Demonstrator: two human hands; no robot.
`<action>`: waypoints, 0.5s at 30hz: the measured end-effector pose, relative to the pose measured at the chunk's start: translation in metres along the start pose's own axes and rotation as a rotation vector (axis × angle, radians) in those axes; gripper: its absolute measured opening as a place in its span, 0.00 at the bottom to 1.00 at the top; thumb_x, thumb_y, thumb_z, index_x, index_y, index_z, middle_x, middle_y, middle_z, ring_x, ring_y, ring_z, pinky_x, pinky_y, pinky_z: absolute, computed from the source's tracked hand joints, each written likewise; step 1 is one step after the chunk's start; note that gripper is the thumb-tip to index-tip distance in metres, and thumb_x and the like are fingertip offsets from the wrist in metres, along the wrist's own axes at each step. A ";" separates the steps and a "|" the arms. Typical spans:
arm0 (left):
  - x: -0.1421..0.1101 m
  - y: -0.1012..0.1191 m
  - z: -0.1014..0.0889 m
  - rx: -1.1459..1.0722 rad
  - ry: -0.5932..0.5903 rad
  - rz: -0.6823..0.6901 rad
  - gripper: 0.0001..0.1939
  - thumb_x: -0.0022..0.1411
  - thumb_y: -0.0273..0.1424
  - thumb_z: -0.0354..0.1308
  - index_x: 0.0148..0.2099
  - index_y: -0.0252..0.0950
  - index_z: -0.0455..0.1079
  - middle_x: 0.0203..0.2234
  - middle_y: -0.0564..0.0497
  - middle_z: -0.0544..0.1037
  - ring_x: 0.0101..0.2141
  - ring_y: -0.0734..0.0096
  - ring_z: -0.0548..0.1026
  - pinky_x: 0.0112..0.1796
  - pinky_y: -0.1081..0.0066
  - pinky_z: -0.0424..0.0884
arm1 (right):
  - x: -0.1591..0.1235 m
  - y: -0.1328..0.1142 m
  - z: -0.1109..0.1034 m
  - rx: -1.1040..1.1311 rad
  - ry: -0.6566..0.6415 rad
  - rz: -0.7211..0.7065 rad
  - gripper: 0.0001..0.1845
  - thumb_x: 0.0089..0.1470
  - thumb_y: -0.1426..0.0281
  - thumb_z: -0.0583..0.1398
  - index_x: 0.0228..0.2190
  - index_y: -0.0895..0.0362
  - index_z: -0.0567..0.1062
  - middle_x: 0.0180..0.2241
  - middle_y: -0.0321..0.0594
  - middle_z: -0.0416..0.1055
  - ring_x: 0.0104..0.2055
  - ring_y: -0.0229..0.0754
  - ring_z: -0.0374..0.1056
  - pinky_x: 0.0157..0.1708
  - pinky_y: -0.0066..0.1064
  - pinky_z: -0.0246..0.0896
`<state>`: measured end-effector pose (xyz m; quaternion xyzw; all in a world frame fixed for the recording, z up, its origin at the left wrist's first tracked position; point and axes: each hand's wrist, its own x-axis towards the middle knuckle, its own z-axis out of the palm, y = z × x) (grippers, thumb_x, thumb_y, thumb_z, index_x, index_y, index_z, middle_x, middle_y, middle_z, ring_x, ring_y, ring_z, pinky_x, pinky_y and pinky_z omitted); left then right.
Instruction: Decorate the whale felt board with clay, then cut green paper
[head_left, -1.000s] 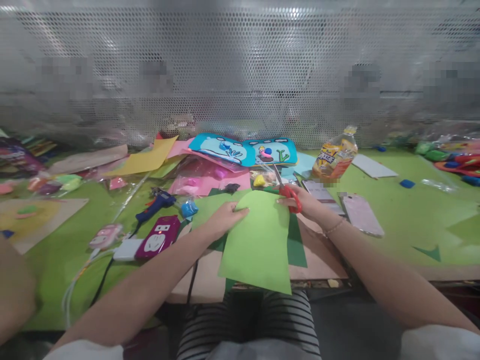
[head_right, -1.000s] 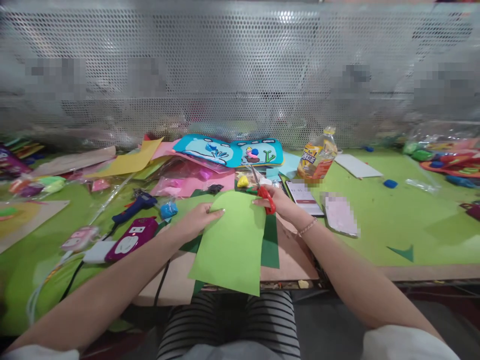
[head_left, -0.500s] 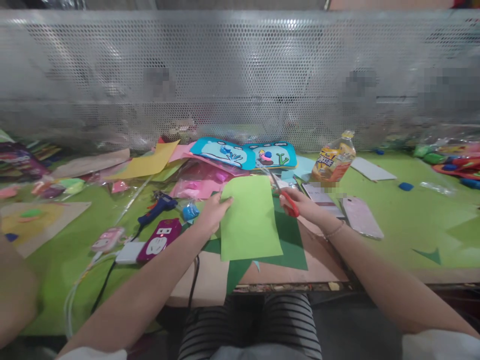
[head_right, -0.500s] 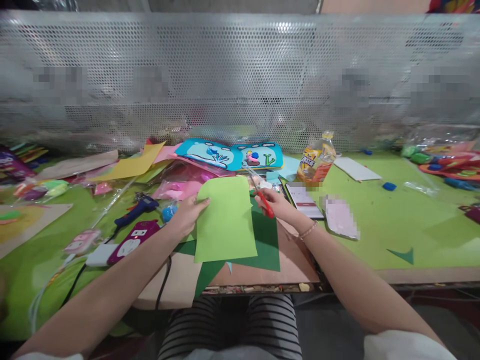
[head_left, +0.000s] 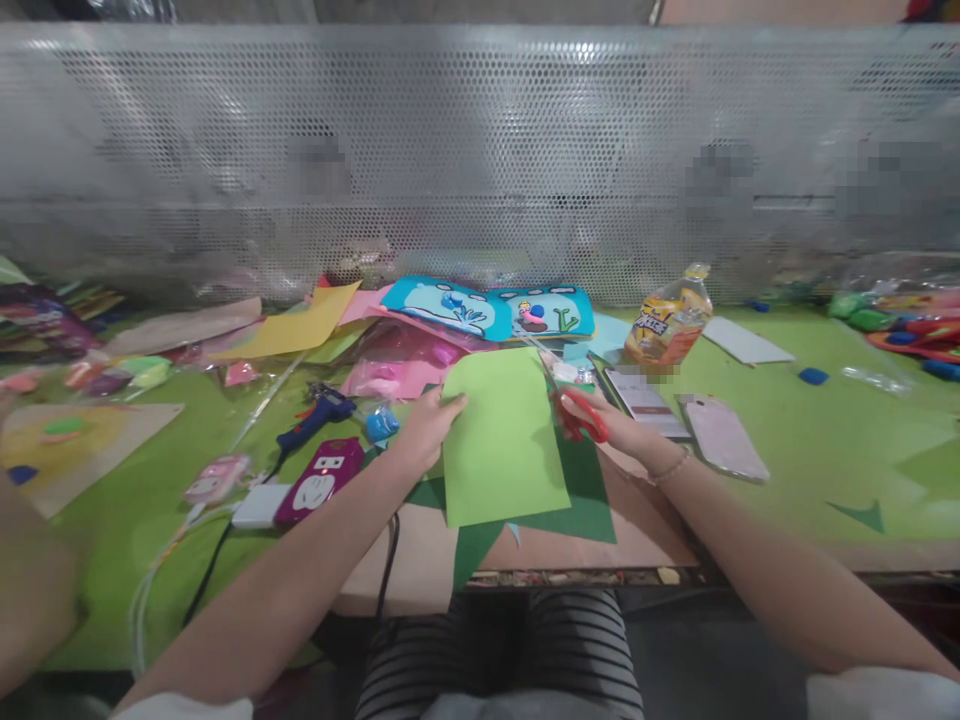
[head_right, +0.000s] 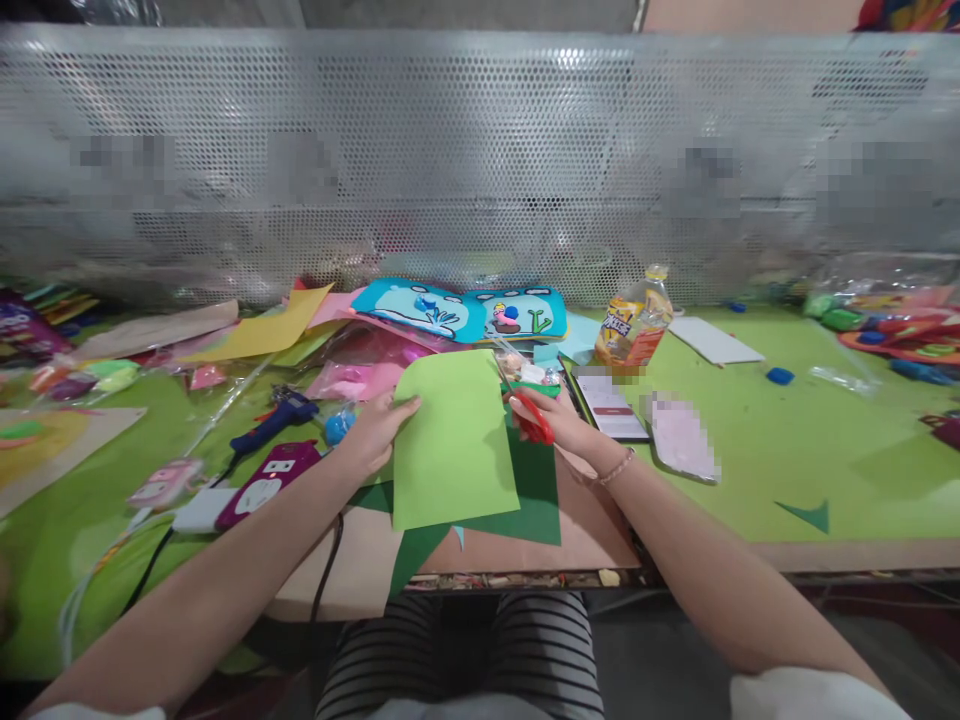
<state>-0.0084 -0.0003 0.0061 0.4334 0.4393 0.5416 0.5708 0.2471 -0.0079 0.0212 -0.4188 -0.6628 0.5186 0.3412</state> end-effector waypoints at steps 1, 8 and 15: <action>0.000 -0.001 0.000 0.004 0.000 -0.001 0.17 0.47 0.31 0.66 0.41 0.33 0.73 0.33 0.45 0.81 0.33 0.60 0.79 0.40 0.61 0.74 | 0.000 -0.001 0.001 0.006 -0.009 0.002 0.25 0.49 0.44 0.58 0.24 0.54 0.66 0.22 0.35 0.64 0.23 0.37 0.62 0.26 0.32 0.61; 0.002 -0.004 -0.002 0.048 0.004 0.005 0.17 0.47 0.32 0.66 0.40 0.33 0.73 0.33 0.45 0.80 0.33 0.59 0.79 0.41 0.60 0.74 | -0.001 -0.007 0.005 -0.002 -0.004 -0.028 0.24 0.50 0.45 0.57 0.22 0.53 0.66 0.21 0.35 0.65 0.22 0.37 0.62 0.26 0.32 0.61; 0.004 -0.007 -0.004 0.130 0.028 0.037 0.18 0.47 0.35 0.66 0.40 0.33 0.73 0.36 0.43 0.80 0.36 0.57 0.78 0.40 0.59 0.74 | 0.000 -0.006 0.006 0.011 0.009 0.007 0.25 0.49 0.44 0.58 0.24 0.53 0.66 0.22 0.35 0.65 0.21 0.36 0.61 0.22 0.31 0.57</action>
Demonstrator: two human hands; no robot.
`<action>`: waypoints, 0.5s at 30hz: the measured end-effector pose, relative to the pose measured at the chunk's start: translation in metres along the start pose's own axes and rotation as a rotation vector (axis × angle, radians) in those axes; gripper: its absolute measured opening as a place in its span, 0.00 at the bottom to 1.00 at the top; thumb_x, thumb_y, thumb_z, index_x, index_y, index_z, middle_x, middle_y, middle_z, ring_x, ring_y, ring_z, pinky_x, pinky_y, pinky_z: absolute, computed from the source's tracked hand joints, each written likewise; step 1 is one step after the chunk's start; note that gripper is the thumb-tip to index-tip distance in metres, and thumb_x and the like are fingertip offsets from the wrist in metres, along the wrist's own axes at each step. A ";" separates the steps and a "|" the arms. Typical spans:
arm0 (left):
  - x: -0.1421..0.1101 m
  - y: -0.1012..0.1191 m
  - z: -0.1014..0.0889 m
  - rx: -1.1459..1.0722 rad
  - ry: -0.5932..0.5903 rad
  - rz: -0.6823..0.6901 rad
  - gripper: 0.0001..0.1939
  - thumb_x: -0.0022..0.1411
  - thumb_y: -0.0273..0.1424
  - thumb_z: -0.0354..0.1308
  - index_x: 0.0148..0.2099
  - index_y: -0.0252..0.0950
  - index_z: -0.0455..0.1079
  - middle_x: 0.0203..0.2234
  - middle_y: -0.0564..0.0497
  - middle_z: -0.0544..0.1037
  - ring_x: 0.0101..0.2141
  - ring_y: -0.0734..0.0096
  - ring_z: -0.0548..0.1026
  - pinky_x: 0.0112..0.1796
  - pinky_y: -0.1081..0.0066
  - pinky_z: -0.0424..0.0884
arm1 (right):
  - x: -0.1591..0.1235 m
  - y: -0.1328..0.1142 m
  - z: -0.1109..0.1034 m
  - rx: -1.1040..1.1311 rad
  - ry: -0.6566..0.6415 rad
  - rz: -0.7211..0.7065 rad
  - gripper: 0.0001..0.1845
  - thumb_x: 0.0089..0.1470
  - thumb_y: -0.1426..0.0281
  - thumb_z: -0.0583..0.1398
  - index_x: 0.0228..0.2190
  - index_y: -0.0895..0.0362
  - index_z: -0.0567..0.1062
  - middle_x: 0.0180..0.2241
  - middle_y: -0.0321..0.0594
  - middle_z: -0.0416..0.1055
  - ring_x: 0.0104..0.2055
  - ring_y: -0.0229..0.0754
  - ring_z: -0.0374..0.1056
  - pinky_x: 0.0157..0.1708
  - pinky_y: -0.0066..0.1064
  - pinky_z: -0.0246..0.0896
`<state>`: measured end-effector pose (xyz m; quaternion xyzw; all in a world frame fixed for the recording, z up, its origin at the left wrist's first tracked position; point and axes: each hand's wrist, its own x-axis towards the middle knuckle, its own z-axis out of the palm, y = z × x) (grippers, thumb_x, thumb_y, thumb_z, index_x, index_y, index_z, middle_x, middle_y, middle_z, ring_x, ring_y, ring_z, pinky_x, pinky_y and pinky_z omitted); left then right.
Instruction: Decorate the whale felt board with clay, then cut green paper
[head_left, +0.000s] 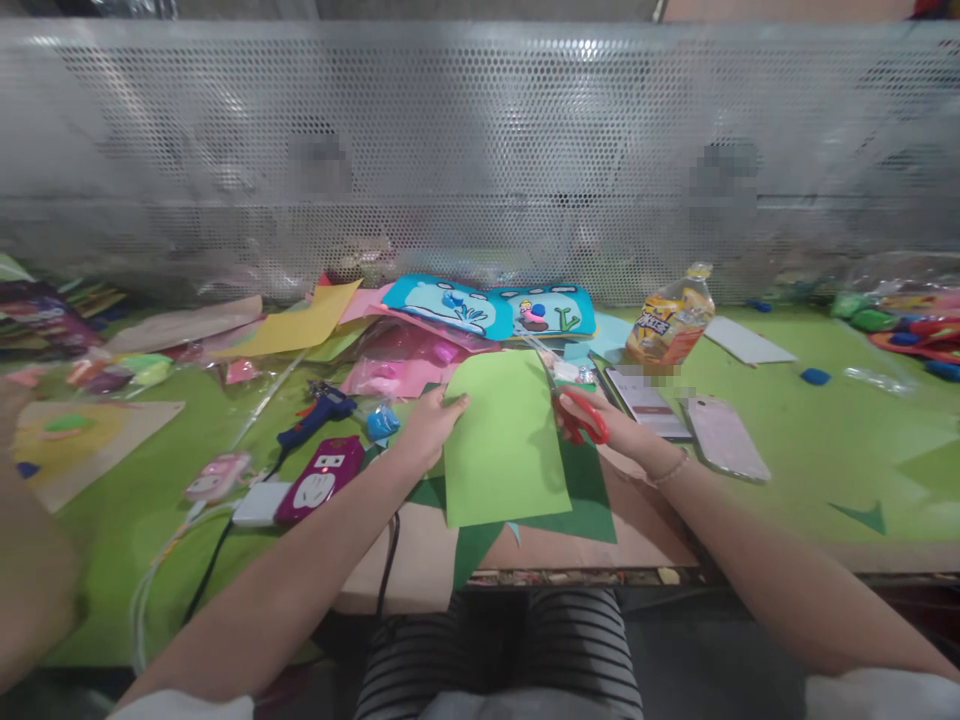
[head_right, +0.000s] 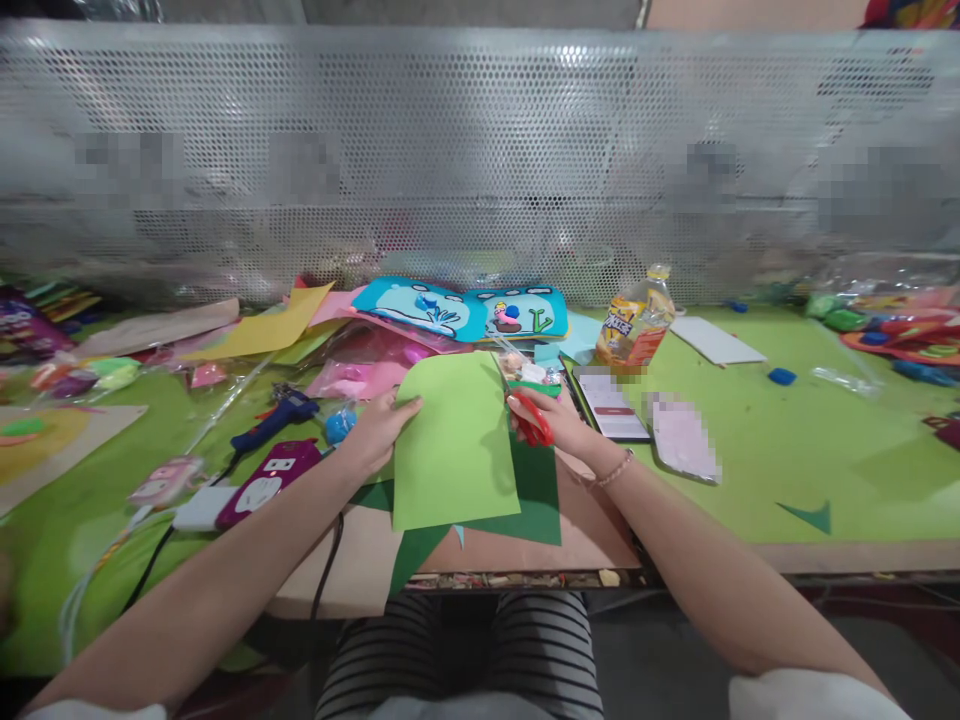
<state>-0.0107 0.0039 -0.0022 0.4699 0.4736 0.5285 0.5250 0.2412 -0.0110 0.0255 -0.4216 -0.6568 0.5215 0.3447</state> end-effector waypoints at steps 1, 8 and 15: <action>0.000 0.000 0.000 0.007 0.001 0.008 0.18 0.47 0.36 0.66 0.41 0.33 0.73 0.36 0.43 0.80 0.36 0.57 0.78 0.40 0.59 0.74 | 0.000 0.000 0.000 0.000 0.005 0.005 0.25 0.49 0.44 0.58 0.23 0.53 0.66 0.22 0.35 0.65 0.21 0.36 0.61 0.22 0.31 0.57; -0.002 0.003 0.001 -0.046 -0.027 -0.003 0.18 0.48 0.34 0.65 0.42 0.33 0.73 0.35 0.44 0.80 0.35 0.58 0.79 0.39 0.61 0.74 | 0.002 0.002 -0.001 0.021 0.015 0.022 0.24 0.48 0.46 0.59 0.23 0.54 0.65 0.21 0.34 0.64 0.21 0.36 0.62 0.20 0.31 0.56; -0.001 0.004 0.000 -0.034 -0.020 -0.006 0.18 0.48 0.35 0.66 0.42 0.34 0.73 0.35 0.44 0.80 0.35 0.57 0.79 0.41 0.60 0.74 | 0.004 0.007 -0.003 0.014 0.015 0.001 0.24 0.48 0.46 0.59 0.23 0.54 0.65 0.21 0.34 0.64 0.19 0.34 0.62 0.17 0.29 0.55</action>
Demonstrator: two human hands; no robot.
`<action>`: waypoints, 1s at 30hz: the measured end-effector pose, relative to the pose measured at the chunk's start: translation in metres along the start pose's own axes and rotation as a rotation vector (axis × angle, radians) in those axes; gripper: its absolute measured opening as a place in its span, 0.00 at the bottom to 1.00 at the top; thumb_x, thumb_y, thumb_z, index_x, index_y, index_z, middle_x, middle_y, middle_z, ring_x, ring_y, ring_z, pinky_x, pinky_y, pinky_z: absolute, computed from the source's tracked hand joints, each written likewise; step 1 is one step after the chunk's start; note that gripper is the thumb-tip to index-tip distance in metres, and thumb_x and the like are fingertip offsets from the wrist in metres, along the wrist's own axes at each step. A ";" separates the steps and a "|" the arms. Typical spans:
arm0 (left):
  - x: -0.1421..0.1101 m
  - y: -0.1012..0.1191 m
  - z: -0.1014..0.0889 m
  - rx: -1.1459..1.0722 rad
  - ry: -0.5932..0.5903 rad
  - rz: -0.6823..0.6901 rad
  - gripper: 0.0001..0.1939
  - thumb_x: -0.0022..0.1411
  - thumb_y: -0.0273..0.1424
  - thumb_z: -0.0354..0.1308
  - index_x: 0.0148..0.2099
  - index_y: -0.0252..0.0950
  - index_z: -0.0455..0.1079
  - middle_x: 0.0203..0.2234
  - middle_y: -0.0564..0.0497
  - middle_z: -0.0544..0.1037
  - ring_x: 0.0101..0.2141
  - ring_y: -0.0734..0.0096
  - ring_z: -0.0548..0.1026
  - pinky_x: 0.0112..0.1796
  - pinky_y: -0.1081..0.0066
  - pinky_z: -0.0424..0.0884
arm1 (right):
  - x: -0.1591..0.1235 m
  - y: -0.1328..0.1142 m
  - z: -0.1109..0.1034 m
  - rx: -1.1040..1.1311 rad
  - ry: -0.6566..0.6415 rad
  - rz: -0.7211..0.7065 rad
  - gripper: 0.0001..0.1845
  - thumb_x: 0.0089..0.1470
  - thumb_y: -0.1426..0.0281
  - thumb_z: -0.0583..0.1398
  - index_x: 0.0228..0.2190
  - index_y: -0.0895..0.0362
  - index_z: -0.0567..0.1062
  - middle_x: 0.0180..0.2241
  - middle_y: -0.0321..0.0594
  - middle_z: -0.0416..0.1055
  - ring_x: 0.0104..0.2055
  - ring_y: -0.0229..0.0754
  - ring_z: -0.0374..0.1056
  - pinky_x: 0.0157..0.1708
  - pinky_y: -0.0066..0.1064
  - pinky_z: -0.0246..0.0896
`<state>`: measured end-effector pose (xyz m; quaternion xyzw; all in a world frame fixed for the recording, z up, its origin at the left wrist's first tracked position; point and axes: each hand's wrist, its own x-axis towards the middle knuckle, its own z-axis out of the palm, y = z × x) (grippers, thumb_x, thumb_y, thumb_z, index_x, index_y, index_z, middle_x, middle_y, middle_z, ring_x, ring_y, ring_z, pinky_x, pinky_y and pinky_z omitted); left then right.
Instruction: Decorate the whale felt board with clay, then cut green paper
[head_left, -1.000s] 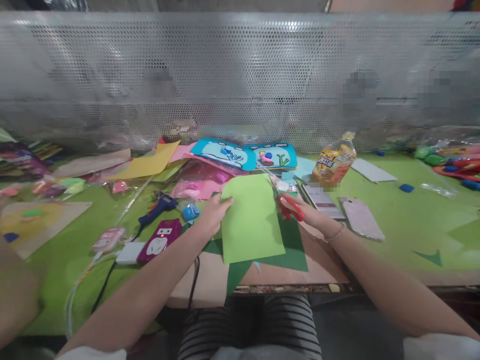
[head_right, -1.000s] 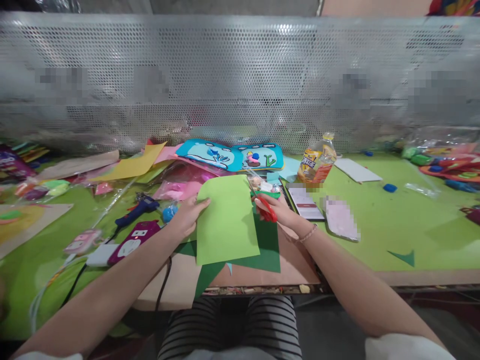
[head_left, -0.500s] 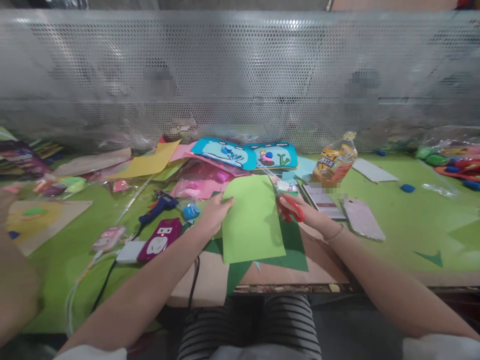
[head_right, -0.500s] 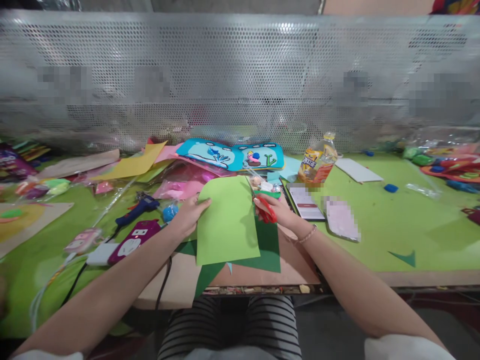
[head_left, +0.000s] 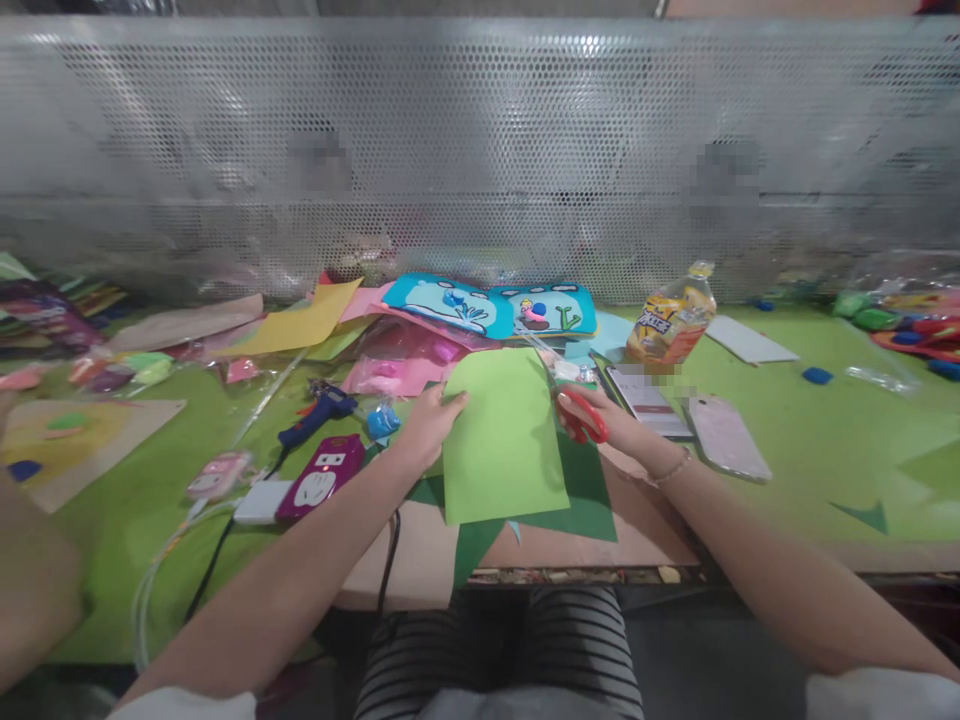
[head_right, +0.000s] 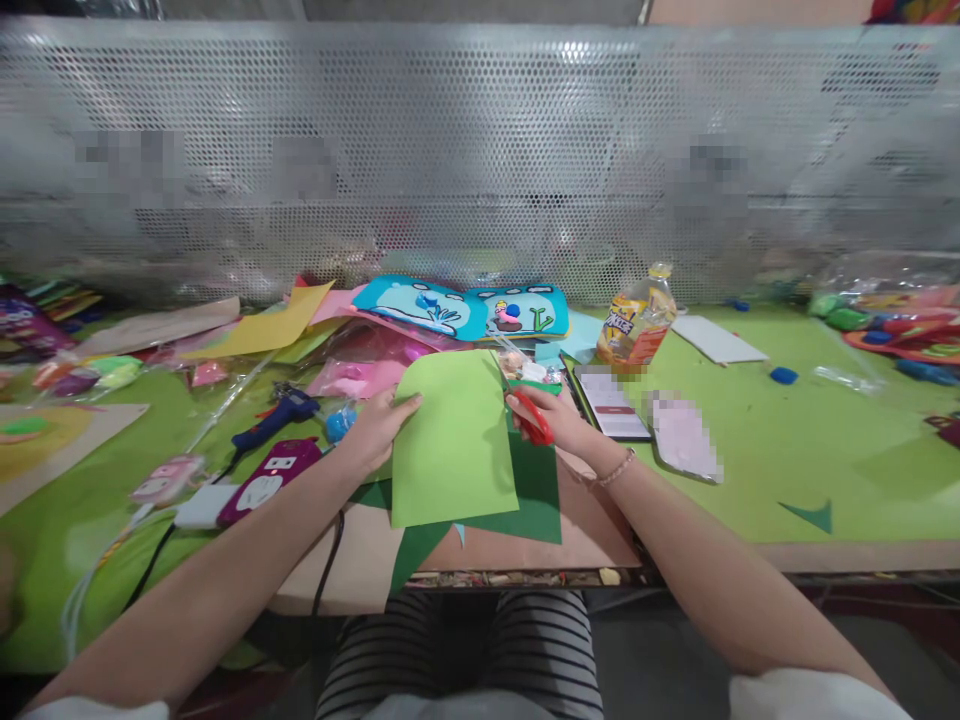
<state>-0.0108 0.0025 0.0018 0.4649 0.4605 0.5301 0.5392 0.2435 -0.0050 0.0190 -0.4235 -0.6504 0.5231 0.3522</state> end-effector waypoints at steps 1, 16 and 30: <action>0.000 0.000 0.000 -0.003 -0.002 0.004 0.18 0.48 0.35 0.65 0.42 0.34 0.73 0.35 0.44 0.80 0.36 0.58 0.79 0.41 0.60 0.74 | 0.000 0.001 0.000 -0.006 -0.003 -0.004 0.24 0.49 0.46 0.59 0.23 0.54 0.65 0.20 0.33 0.64 0.19 0.34 0.62 0.17 0.29 0.55; -0.003 0.005 0.002 -0.011 0.044 0.002 0.16 0.47 0.33 0.65 0.40 0.32 0.72 0.36 0.43 0.80 0.35 0.56 0.79 0.38 0.61 0.74 | -0.003 -0.003 0.001 -0.020 0.005 0.016 0.24 0.49 0.46 0.59 0.25 0.55 0.67 0.23 0.35 0.66 0.21 0.35 0.63 0.20 0.29 0.58; -0.005 0.011 0.005 -0.116 0.071 -0.036 0.17 0.45 0.30 0.66 0.40 0.32 0.72 0.32 0.45 0.80 0.31 0.62 0.78 0.37 0.63 0.74 | 0.002 0.006 -0.002 -0.052 -0.038 -0.007 0.23 0.51 0.47 0.58 0.26 0.55 0.64 0.21 0.32 0.64 0.19 0.32 0.62 0.18 0.26 0.54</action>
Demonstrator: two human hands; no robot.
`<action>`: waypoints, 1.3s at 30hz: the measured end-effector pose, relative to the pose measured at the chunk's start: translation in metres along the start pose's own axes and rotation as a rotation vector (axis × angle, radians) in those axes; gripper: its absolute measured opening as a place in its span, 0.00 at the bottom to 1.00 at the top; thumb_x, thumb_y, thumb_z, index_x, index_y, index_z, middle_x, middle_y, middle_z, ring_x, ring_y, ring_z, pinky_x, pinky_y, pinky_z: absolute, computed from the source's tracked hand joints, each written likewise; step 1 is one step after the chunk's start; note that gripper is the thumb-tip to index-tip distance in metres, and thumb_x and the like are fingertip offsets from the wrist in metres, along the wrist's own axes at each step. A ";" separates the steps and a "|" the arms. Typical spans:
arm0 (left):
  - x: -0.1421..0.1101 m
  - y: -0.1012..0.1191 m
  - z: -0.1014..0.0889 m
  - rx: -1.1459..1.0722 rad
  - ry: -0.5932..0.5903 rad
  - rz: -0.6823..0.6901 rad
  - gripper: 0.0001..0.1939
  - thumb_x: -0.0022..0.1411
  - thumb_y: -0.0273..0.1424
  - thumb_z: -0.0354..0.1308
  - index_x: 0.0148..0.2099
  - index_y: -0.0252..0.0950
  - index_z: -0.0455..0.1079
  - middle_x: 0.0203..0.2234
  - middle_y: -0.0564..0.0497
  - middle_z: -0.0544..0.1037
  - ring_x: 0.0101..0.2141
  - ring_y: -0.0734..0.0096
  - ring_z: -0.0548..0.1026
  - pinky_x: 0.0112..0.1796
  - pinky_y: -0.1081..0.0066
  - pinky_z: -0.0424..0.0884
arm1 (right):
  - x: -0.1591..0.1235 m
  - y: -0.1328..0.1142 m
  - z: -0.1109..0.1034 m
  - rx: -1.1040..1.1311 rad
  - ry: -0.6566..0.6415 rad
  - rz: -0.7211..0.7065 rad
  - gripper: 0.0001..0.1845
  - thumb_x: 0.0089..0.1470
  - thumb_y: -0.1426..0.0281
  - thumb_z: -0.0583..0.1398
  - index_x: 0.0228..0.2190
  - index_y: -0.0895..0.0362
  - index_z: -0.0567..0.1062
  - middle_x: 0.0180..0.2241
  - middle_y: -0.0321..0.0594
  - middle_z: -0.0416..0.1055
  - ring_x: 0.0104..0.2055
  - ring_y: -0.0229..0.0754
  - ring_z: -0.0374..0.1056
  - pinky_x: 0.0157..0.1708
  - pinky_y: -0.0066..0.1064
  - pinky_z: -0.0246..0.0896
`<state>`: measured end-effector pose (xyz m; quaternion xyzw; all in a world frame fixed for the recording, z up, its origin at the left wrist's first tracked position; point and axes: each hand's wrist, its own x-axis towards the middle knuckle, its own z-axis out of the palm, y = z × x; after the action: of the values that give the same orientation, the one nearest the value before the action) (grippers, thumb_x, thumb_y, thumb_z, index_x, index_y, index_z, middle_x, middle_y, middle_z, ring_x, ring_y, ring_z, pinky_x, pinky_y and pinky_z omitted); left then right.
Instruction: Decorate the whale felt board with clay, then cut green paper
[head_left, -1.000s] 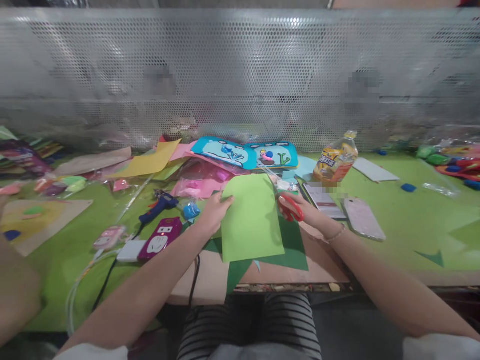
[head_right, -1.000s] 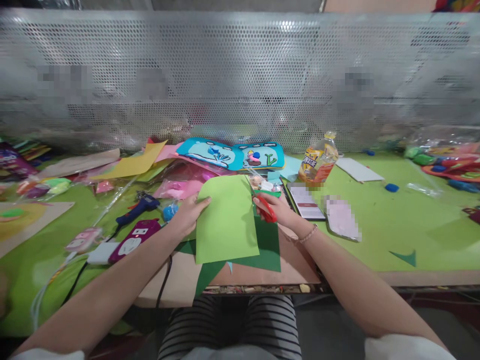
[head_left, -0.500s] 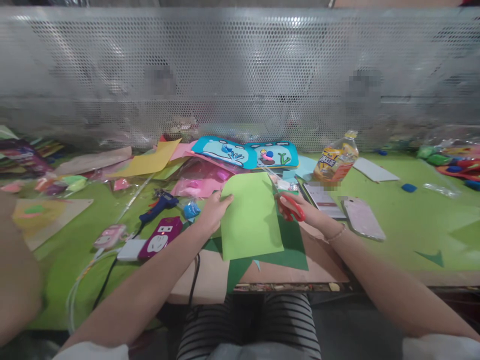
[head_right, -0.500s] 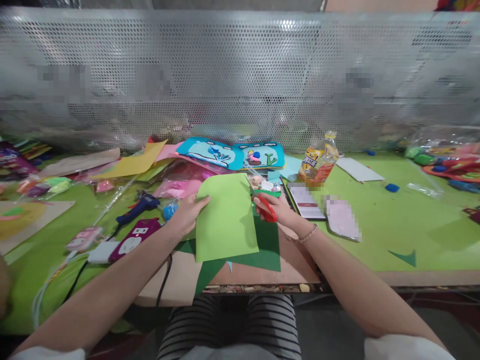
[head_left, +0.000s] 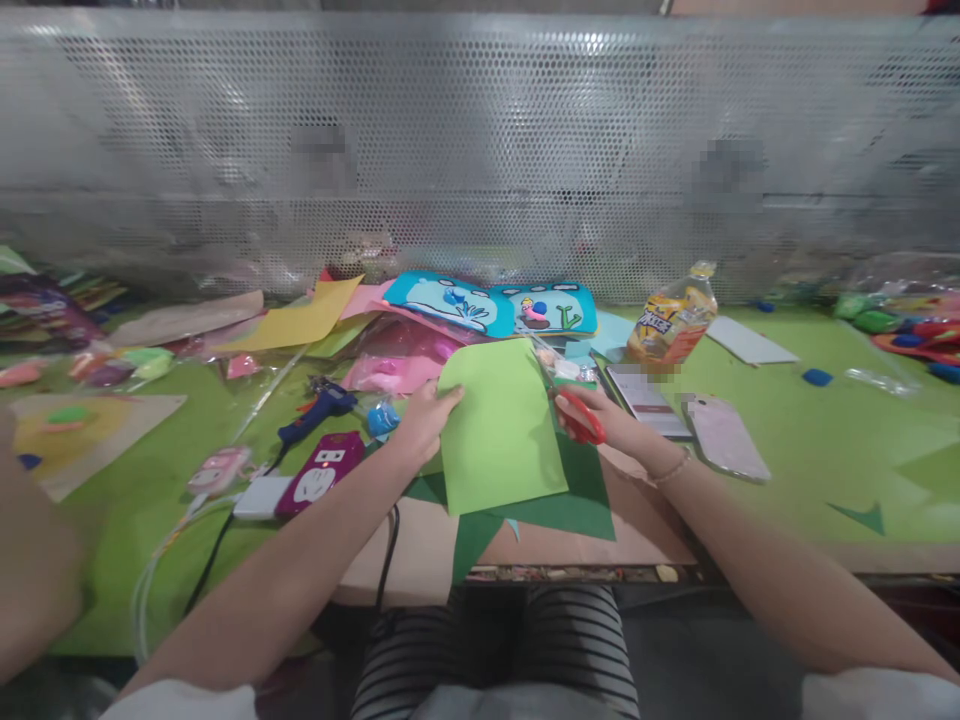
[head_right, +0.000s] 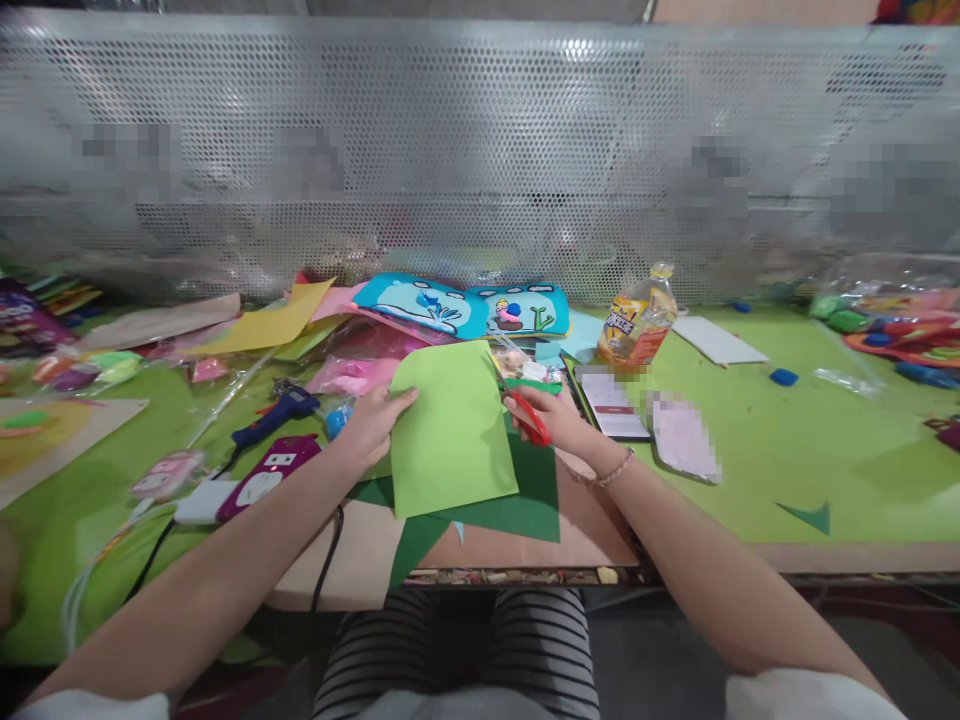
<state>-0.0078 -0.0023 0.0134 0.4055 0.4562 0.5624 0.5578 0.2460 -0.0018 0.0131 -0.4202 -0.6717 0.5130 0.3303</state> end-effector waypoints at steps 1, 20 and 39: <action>0.000 0.000 0.000 -0.012 -0.006 0.000 0.17 0.45 0.30 0.66 0.40 0.32 0.72 0.32 0.45 0.80 0.30 0.63 0.78 0.37 0.63 0.74 | 0.000 0.000 0.000 -0.007 0.002 -0.003 0.24 0.51 0.47 0.58 0.25 0.55 0.64 0.21 0.32 0.64 0.19 0.32 0.62 0.18 0.26 0.55; 0.002 0.000 -0.002 -0.028 0.000 0.022 0.18 0.45 0.32 0.67 0.39 0.31 0.73 0.34 0.44 0.80 0.32 0.62 0.78 0.39 0.62 0.73 | -0.001 -0.003 0.003 -0.007 0.011 -0.015 0.25 0.49 0.46 0.58 0.28 0.55 0.65 0.21 0.31 0.63 0.19 0.32 0.61 0.17 0.27 0.54; 0.004 -0.001 -0.003 0.021 0.025 0.080 0.18 0.45 0.34 0.67 0.40 0.33 0.73 0.35 0.45 0.80 0.35 0.61 0.78 0.42 0.61 0.72 | -0.002 0.001 -0.002 -0.066 0.003 -0.044 0.22 0.52 0.48 0.57 0.31 0.55 0.67 0.22 0.32 0.64 0.19 0.33 0.62 0.18 0.26 0.57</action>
<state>-0.0103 0.0015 0.0111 0.4221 0.4525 0.5845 0.5247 0.2483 -0.0026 0.0128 -0.4167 -0.6968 0.4828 0.3283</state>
